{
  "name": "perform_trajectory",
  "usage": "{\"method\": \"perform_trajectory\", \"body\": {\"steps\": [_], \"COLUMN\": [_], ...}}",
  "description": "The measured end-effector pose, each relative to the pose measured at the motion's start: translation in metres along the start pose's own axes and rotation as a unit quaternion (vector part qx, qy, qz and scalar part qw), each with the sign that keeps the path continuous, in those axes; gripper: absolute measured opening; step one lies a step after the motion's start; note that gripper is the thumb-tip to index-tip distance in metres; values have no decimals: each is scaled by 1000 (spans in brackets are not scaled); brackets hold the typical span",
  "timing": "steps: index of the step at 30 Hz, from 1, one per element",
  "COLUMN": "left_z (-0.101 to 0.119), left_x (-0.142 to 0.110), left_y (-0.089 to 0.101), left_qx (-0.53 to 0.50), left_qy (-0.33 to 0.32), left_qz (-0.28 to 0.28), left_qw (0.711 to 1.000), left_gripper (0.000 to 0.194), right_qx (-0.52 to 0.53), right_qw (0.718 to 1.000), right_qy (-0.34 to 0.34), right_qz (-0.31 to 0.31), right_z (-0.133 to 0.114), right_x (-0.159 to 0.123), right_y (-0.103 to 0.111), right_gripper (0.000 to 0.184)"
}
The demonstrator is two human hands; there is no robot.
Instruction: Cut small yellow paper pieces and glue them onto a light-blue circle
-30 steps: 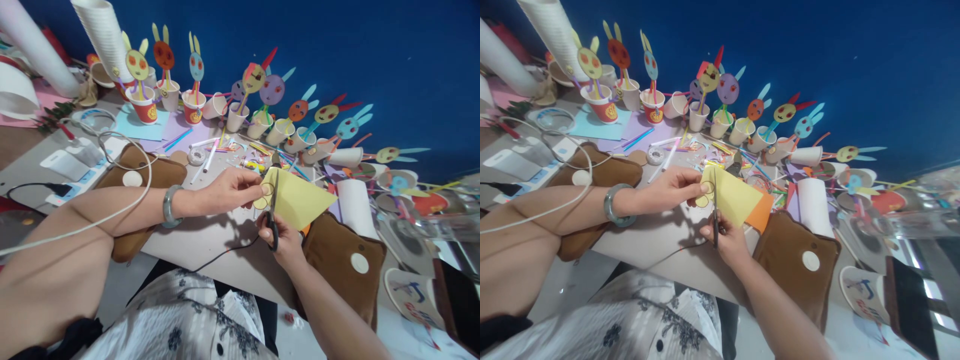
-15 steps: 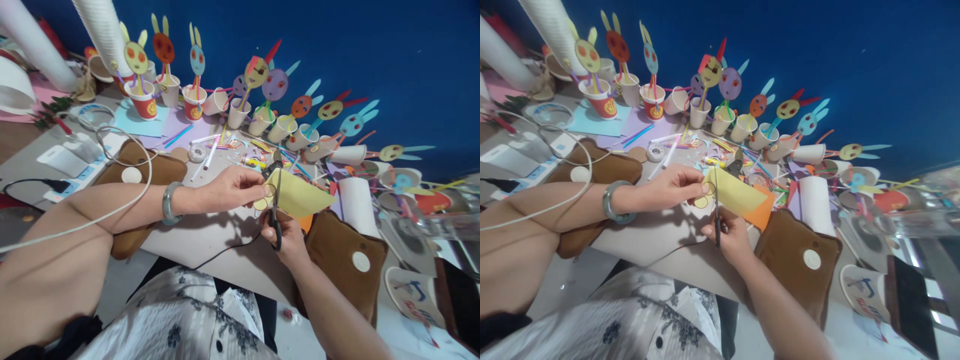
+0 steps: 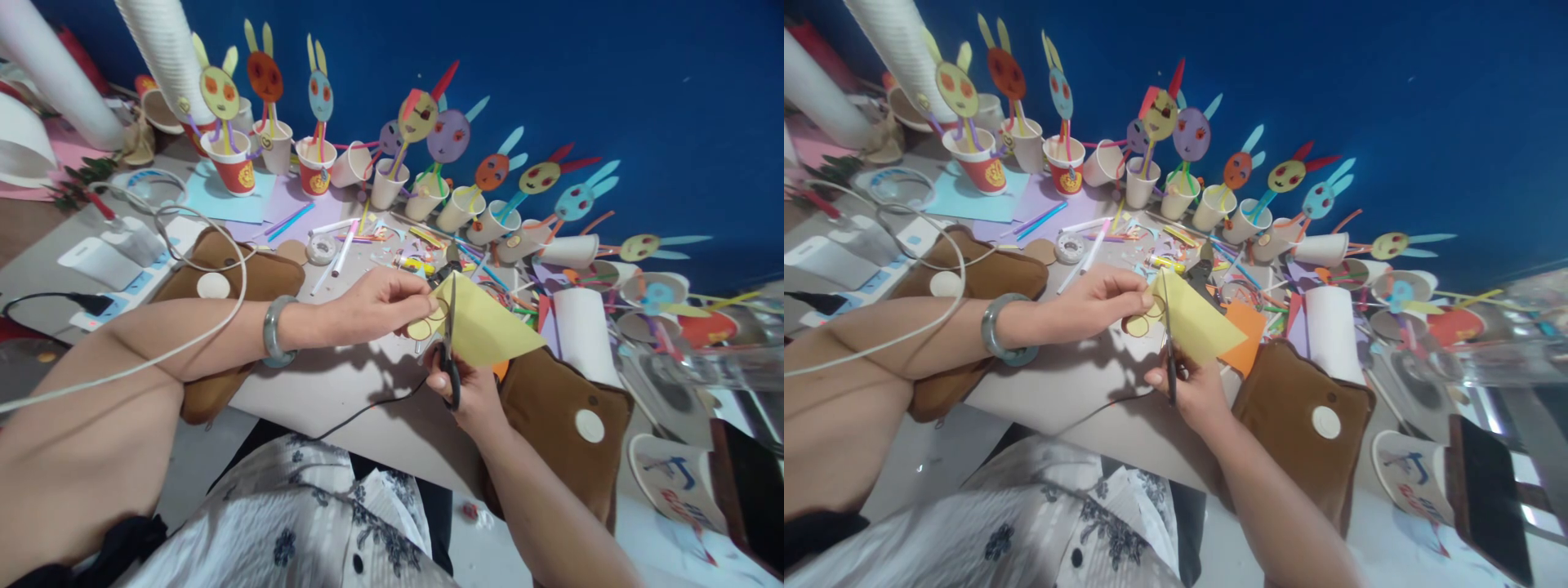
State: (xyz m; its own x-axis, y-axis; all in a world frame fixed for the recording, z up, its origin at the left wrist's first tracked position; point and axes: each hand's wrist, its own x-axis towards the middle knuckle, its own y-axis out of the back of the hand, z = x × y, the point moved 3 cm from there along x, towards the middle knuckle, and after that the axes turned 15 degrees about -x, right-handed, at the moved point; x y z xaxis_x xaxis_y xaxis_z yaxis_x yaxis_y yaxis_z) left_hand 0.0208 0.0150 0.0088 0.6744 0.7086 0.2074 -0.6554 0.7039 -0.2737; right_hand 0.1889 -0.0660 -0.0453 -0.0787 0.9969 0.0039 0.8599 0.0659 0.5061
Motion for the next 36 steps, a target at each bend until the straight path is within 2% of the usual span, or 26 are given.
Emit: {"method": "perform_trajectory", "body": {"steps": [10, 15, 19, 36], "left_z": [-4, -2, 1, -2], "left_x": [0, 1, 2, 2], "left_y": [2, 3, 2, 4], "left_qx": [-24, -26, -34, 5], "left_qy": [0, 2, 4, -10], "left_qz": [13, 12, 7, -1], "left_qw": [1000, 1000, 999, 1000], "left_gripper": [23, 23, 23, 27], "right_qx": [-24, -28, -32, -18], "right_qw": [1000, 999, 999, 1000], "right_qy": [-5, 14, -2, -9], "right_qz": [15, 18, 22, -5], "right_z": [2, 4, 5, 5], "right_x": [0, -1, -1, -2], "right_y": [2, 3, 3, 0], "right_gripper": [59, 55, 54, 57]}}
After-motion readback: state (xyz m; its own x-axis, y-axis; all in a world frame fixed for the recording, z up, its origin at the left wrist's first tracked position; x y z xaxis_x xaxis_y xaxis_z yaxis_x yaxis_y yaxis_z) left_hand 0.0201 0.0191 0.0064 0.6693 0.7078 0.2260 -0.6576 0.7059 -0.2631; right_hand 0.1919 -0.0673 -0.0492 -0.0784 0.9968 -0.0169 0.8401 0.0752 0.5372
